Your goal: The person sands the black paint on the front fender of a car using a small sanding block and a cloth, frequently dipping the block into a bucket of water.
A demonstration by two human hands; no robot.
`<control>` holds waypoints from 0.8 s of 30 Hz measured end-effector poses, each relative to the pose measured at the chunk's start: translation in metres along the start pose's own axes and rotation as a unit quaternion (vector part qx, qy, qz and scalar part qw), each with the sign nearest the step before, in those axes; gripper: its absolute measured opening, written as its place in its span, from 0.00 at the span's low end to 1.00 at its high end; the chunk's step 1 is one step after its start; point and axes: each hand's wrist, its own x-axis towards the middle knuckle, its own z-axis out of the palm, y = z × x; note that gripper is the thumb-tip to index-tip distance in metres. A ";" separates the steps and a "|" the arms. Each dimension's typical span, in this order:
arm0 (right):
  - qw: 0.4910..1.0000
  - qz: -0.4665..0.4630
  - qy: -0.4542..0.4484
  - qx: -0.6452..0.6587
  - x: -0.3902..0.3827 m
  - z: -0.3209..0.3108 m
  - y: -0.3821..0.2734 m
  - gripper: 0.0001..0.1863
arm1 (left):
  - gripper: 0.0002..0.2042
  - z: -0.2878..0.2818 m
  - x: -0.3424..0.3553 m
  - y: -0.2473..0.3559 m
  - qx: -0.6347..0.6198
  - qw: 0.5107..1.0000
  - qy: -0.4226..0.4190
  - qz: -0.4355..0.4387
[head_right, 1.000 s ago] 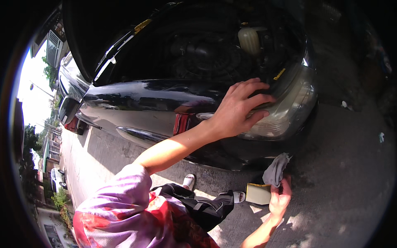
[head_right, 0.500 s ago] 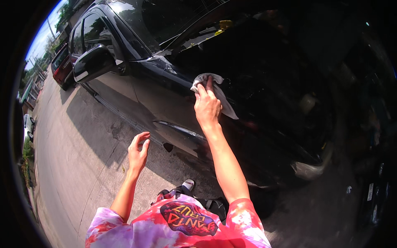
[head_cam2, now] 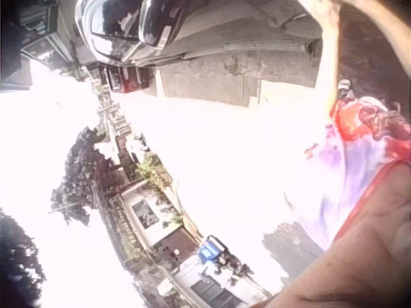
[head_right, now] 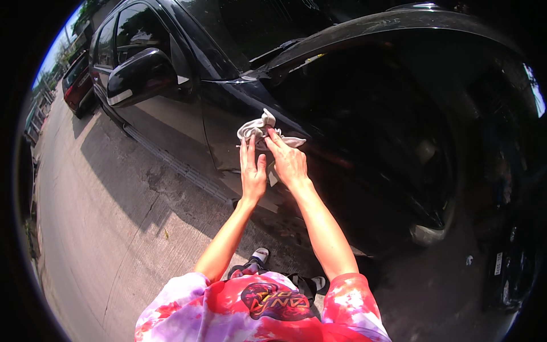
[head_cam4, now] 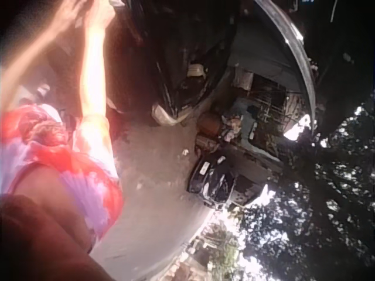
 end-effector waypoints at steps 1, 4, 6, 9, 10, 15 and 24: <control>0.999 0.001 0.038 0.011 -0.030 -0.011 0.020 0.29 | 0.30 0.033 0.001 0.015 -0.049 0.998 -0.040 0.022; 0.982 0.156 -0.009 0.105 -0.090 -0.079 0.034 0.26 | 0.39 0.102 -0.022 0.052 -0.004 0.992 -0.069 0.103; 0.962 0.186 0.094 0.175 -0.148 -0.121 0.073 0.30 | 0.40 0.134 -0.042 0.084 0.003 0.969 -0.160 0.190; 0.924 0.315 0.143 0.165 -0.257 -0.145 0.112 0.27 | 0.38 0.139 -0.028 0.054 0.165 0.933 -0.072 0.310; 0.897 0.375 0.155 0.173 -0.316 -0.152 0.131 0.27 | 0.37 0.135 -0.009 0.053 0.150 0.941 -0.062 0.297; 0.651 0.671 0.294 0.197 -0.622 -0.102 0.127 0.26 | 0.22 0.038 0.170 -0.015 0.221 0.953 0.059 0.198; 0.341 0.874 0.242 0.246 -0.716 0.013 -0.020 0.25 | 0.33 0.011 0.048 -0.179 0.072 0.976 0.175 -0.104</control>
